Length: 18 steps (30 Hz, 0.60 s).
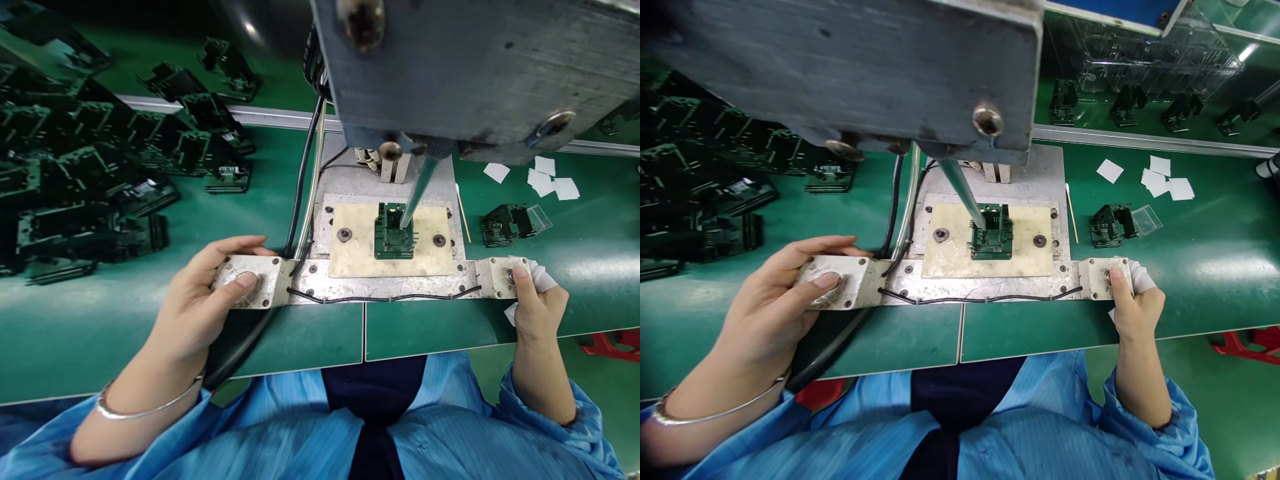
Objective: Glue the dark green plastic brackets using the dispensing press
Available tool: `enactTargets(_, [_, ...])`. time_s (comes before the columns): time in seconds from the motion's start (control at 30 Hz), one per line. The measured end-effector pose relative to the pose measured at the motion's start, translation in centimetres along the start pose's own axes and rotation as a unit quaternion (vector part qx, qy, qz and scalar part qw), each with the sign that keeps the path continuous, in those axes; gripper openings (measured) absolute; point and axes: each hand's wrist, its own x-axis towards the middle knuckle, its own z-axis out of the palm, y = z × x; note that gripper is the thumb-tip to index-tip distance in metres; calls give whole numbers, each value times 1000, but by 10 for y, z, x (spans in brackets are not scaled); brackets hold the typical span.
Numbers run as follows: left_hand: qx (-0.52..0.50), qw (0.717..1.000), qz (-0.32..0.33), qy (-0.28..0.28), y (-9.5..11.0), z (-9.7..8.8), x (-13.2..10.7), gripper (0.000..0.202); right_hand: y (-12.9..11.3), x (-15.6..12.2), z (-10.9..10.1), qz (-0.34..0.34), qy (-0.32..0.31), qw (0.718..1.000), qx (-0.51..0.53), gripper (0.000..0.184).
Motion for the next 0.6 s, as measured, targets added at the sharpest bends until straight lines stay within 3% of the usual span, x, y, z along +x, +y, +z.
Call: enactTargets(0.6, [14, 1000, 10, -13, 0, 0, 1, 47, 4, 0, -1, -3, 2, 1000, -7, 46])
